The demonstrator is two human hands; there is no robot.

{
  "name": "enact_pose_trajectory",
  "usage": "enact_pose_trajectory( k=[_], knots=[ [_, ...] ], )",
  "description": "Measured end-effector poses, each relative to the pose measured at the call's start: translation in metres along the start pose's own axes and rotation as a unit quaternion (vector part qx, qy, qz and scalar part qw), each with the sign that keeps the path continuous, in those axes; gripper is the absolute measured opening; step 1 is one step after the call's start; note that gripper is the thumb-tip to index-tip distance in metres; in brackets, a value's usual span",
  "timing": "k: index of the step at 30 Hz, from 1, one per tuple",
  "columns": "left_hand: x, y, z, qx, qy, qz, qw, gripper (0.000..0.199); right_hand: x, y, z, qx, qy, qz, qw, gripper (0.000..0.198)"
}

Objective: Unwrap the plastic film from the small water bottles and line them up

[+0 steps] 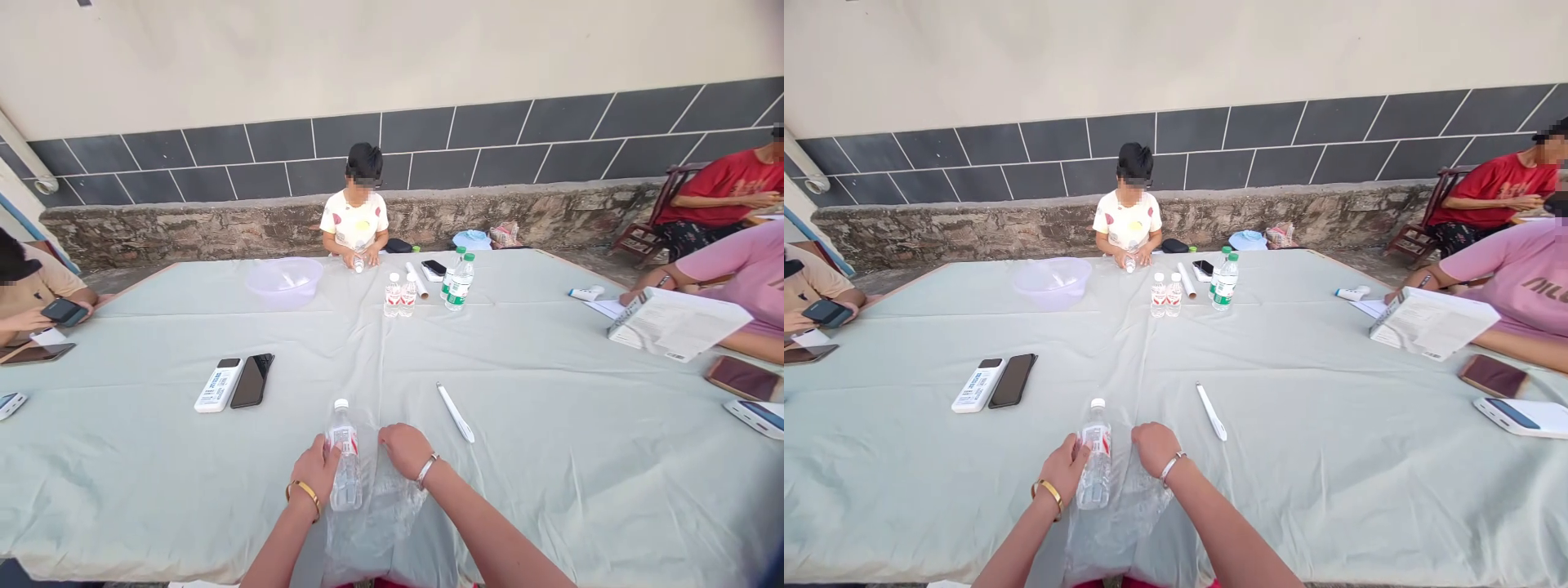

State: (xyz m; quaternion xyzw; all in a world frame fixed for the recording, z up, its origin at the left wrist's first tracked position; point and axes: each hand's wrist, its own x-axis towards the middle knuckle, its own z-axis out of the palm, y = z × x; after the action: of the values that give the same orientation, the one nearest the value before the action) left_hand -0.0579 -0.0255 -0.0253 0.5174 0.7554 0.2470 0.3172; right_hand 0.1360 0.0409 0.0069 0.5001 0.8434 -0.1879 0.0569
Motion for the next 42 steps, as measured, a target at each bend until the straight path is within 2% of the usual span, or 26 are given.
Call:
enact_pose_trajectory(
  k=[4,7,9,11,12,15,18,20,21,23,25,28,31,34,36,38,42],
  knots=[
    [0.005,-0.02,0.002,-0.051,0.042,-0.008,0.998,0.031,0.006,-0.015,0.002,0.122,0.041,0.026,0.991,0.033],
    [0.009,-0.024,0.006,-0.14,0.038,-0.032,0.989,0.032,0.014,-0.036,0.01,0.208,0.068,0.05,0.974,0.05],
    [0.011,-0.02,0.01,-0.176,0.021,-0.034,0.984,0.031,0.02,-0.045,0.017,0.245,0.056,0.063,0.966,0.069],
    [0.011,-0.013,0.013,-0.204,0.018,-0.011,0.979,0.032,0.023,-0.048,0.022,0.281,0.044,0.074,0.956,0.083],
    [0.01,-0.009,0.014,-0.228,0.021,0.008,0.973,0.034,0.024,-0.047,0.023,0.308,0.041,0.078,0.947,0.083],
    [0.007,-0.002,0.013,-0.334,0.037,0.052,0.941,0.04,0.022,-0.039,0.025,0.435,0.006,0.087,0.896,0.063],
    [0.009,-0.011,0.005,-0.407,0.069,0.013,0.911,0.042,0.012,-0.026,0.025,0.585,-0.05,0.082,0.805,0.051],
    [0.013,-0.026,-0.003,-0.4,0.087,-0.041,0.911,0.041,0.005,-0.016,0.025,0.654,-0.057,0.062,0.751,0.055],
    [0.016,-0.034,-0.008,-0.386,0.088,-0.063,0.916,0.04,0.001,-0.011,0.024,0.676,-0.057,0.047,0.733,0.056],
    [0.02,-0.048,-0.018,-0.35,0.075,-0.078,0.93,0.041,-0.004,0.0,0.021,0.697,-0.047,0.019,0.716,0.057],
    [0.023,-0.056,-0.028,-0.319,0.029,-0.058,0.946,0.05,-0.007,0.01,0.015,0.691,-0.017,-0.002,0.722,0.055],
    [0.024,-0.057,-0.041,-0.232,-0.048,-0.015,0.971,0.047,-0.008,0.023,0.004,0.643,0.075,-0.029,0.762,0.053],
    [0.025,-0.049,-0.049,-0.066,-0.059,0.016,0.996,0.031,-0.007,0.033,-0.008,0.538,0.177,-0.016,0.824,0.053],
    [0.028,-0.037,-0.05,0.113,-0.061,0.011,0.992,0.023,-0.003,0.04,-0.015,0.415,0.273,0.03,0.867,0.061],
    [0.03,-0.031,-0.049,0.209,-0.056,-0.002,0.976,0.019,0.002,0.043,-0.016,0.364,0.325,0.069,0.87,0.066],
    [0.03,-0.027,-0.05,0.262,-0.046,-0.007,0.964,0.015,0.01,0.047,-0.016,0.337,0.356,0.126,0.863,0.07],
    [0.022,-0.024,-0.062,0.34,-0.011,-0.005,0.941,0.026,0.032,0.058,-0.023,0.272,0.387,0.213,0.855,0.071]
  ],
)
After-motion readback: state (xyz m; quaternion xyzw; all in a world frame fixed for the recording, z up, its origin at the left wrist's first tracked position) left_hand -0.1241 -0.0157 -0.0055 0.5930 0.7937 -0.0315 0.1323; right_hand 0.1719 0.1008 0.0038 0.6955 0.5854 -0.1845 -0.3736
